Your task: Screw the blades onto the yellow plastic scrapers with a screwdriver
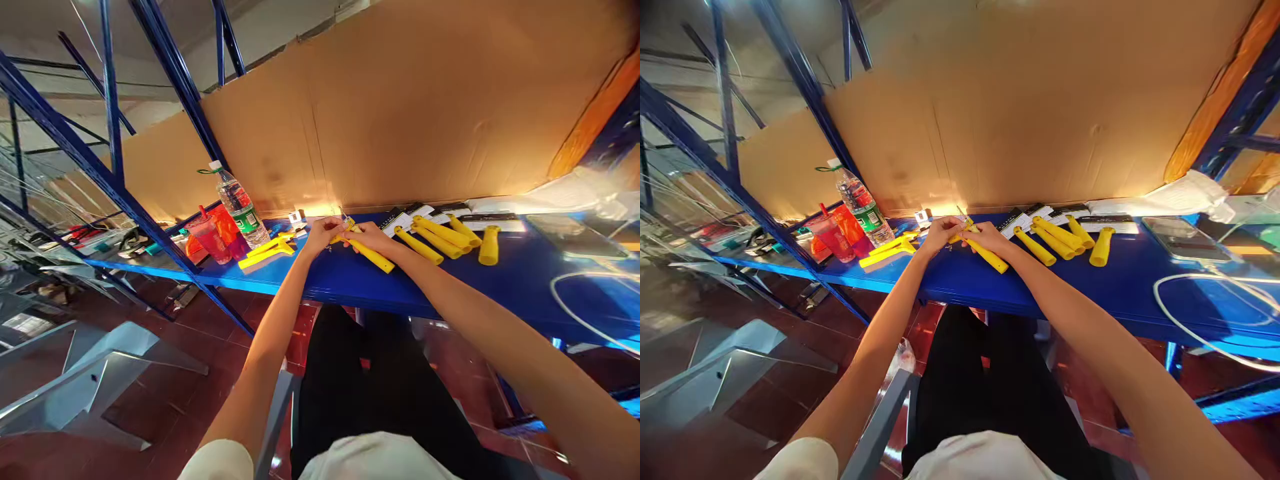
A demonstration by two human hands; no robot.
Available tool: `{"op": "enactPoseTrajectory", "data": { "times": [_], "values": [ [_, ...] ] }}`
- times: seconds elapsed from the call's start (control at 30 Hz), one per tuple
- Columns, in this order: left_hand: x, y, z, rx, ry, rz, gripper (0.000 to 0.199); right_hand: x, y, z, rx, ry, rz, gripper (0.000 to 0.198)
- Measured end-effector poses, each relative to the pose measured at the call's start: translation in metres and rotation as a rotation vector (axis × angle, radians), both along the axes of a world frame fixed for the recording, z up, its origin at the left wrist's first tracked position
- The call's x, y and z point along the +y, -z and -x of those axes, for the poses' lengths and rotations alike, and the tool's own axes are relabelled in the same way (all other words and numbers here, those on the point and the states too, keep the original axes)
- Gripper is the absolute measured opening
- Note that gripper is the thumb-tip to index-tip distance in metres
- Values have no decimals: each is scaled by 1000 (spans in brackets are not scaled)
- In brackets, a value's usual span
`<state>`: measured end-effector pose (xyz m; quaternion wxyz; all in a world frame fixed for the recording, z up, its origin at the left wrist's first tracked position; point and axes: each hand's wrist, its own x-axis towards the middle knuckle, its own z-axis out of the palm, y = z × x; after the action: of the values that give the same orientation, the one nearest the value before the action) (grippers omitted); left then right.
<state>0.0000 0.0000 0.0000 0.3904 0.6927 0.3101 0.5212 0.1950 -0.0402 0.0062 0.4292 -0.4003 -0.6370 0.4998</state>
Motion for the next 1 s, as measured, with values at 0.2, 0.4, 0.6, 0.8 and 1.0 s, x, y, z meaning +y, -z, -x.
{"op": "enactPoseTrajectory", "data": {
  "times": [0.2, 0.4, 0.6, 0.8, 1.0],
  "values": [
    [-1, 1, -1, 9, 11, 4, 54, 2, 1, -1, -3, -11, 11, 29],
    [-2, -1, 2, 28, 49, 4, 48, 0, 1, -1, -10, -23, 28, 29],
    [-1, 0, 1, 28, 33, 2, 44, -2, -2, -1, -25, -37, 29, 30],
    [-2, 0, 2, 11, 67, 20, 45, -1, -1, -2, -31, -54, 36, 33],
    [-4, -1, 3, 46, 32, -12, 47, -1, -1, -3, -38, -56, 39, 34]
  ]
}}
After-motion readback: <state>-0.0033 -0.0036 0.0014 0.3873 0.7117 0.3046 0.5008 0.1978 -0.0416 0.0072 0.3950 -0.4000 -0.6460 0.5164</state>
